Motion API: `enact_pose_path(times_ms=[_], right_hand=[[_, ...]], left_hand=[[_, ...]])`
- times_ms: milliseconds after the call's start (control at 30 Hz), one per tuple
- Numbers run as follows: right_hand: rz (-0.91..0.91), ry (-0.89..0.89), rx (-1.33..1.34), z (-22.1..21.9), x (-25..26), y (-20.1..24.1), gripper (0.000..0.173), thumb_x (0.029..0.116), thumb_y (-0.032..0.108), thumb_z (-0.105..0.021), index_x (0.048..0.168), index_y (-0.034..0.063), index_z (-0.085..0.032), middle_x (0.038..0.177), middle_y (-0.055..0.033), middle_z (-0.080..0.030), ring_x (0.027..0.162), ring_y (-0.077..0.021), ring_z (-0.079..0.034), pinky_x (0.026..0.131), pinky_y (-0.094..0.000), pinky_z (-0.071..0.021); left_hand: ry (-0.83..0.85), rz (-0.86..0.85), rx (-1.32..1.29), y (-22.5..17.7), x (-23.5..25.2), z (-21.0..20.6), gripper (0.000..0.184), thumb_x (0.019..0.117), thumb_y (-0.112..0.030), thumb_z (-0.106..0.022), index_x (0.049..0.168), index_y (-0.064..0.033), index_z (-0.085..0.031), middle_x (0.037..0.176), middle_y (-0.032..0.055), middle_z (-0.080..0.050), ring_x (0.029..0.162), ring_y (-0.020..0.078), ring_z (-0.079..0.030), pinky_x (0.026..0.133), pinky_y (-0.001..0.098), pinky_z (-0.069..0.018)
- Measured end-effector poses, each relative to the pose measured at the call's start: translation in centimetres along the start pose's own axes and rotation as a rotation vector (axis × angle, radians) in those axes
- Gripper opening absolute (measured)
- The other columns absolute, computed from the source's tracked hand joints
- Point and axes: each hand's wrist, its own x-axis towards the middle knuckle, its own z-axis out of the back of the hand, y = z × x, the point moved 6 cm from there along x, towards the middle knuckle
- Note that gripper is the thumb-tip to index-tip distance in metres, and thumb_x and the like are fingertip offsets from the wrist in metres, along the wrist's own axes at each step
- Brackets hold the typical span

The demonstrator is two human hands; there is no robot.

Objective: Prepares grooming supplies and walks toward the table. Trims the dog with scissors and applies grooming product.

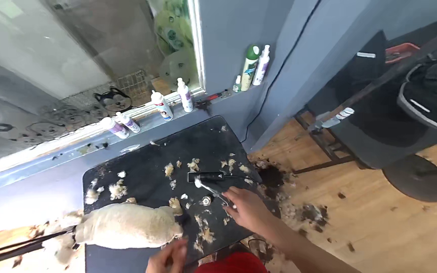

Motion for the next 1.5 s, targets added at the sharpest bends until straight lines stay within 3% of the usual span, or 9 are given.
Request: enact_pose_path(times_ms=[100,133,267,533,633,833,1233,1367,1500], right_hand=[[0.246,-0.242,0.001,1.3,-3.0,4.4,0.036,0.0961,0.04,-0.067,0.124,0.0178,-0.071,0.114,-0.0045,-0.072,0.1,-0.0224,-0.071,0.084,-0.0453,-0.0613],[0.293,-0.297,-0.013,1.4,-3.7,5.5,0.035,0.0949,0.04,-0.068,0.123,0.0184,-0.071,0.113,-0.0035,-0.072,0.098,-0.0208,-0.072,0.081,-0.0434,-0.0619],[0.348,-0.384,-0.045,2.2,-5.2,7.2,0.034,0.0918,0.04,-0.069,0.118,0.0187,-0.072,0.108,-0.0019,-0.073,0.09,-0.0183,-0.071,0.074,-0.0395,-0.0615],[0.354,-0.395,-0.102,2.3,-6.7,8.1,0.04,0.0872,0.046,-0.071,0.116,0.0189,-0.072,0.105,0.0,-0.072,0.089,-0.0161,-0.07,0.074,-0.0374,-0.0603],[0.324,-0.365,-0.026,3.2,-7.0,8.3,0.051,0.0798,0.058,-0.076,0.114,0.0199,-0.073,0.105,0.0006,-0.072,0.087,-0.0151,-0.07,0.073,-0.0384,-0.0603],[0.389,-0.395,-0.115,2.9,-6.8,9.2,0.046,0.084,0.055,-0.072,0.115,0.0203,-0.072,0.106,0.0014,-0.072,0.089,-0.0145,-0.07,0.073,-0.0365,-0.0597],[0.384,-0.451,-0.296,2.7,-7.7,9.9,0.042,0.087,0.053,-0.067,0.112,0.0201,-0.073,0.104,0.0017,-0.072,0.083,-0.0147,-0.069,0.067,-0.0348,-0.0569],[0.383,-0.394,-0.329,2.1,-7.8,9.7,0.035,0.0902,0.044,-0.065,0.114,0.0192,-0.072,0.101,0.0006,-0.071,0.082,-0.0164,-0.069,0.066,-0.036,-0.0571],[0.354,-0.319,-0.173,0.6,-8.3,10.0,0.034,0.0948,0.03,-0.064,0.121,0.0095,-0.071,0.101,-0.0068,-0.072,0.084,-0.0213,-0.072,0.069,-0.0394,-0.0623]], left_hand=[[-0.172,-0.112,-0.21,-5.3,4.3,1.1,0.041,0.1054,-0.014,-0.057,0.145,-0.0021,-0.055,0.111,0.0091,-0.076,0.085,0.0221,-0.075,0.076,0.0391,-0.066],[-0.177,-0.15,-0.278,-5.8,5.3,1.3,0.041,0.1061,-0.013,-0.055,0.145,-0.0007,-0.054,0.115,0.0116,-0.075,0.088,0.0252,-0.075,0.078,0.0398,-0.066],[-0.218,-0.314,-0.49,-6.2,6.7,1.5,0.027,0.1039,-0.006,-0.056,0.123,0.0082,-0.069,0.098,0.022,-0.074,0.08,0.029,-0.074,0.076,0.0404,-0.0648],[-0.281,-0.249,-0.831,-5.9,6.5,1.3,0.017,0.097,-0.001,-0.065,0.107,0.0109,-0.071,0.088,0.0244,-0.072,0.074,0.0269,-0.073,0.071,0.039,-0.0637],[-0.29,-0.232,-0.916,-5.8,6.4,2.3,0.017,0.0965,-0.003,-0.065,0.106,0.0093,-0.071,0.092,0.0236,-0.072,0.076,0.0236,-0.071,0.071,0.0364,-0.0621],[-0.14,-0.233,-0.964,-6.0,5.7,2.6,0.02,0.0948,-0.006,-0.067,0.107,0.0078,-0.074,0.09,0.0196,-0.071,0.075,0.0189,-0.068,0.074,0.0338,-0.0596],[-0.107,-0.116,-0.965,-5.7,5.5,1.4,0.021,0.0984,-0.004,-0.06,0.104,0.0121,-0.072,0.095,0.0262,-0.072,0.083,0.0281,-0.073,0.083,0.0425,-0.0621],[-0.078,-0.189,-0.845,-5.6,5.6,1.3,0.022,0.0996,-0.006,-0.06,0.103,0.0116,-0.073,0.097,0.0263,-0.072,0.086,0.0292,-0.073,0.087,0.0435,-0.0609],[-0.002,-0.117,-0.908,-5.6,5.8,0.1,0.033,0.1058,-0.01,-0.046,0.11,0.0122,-0.069,0.108,0.0267,-0.071,0.097,0.0327,-0.072,0.093,0.0478,-0.0587]])
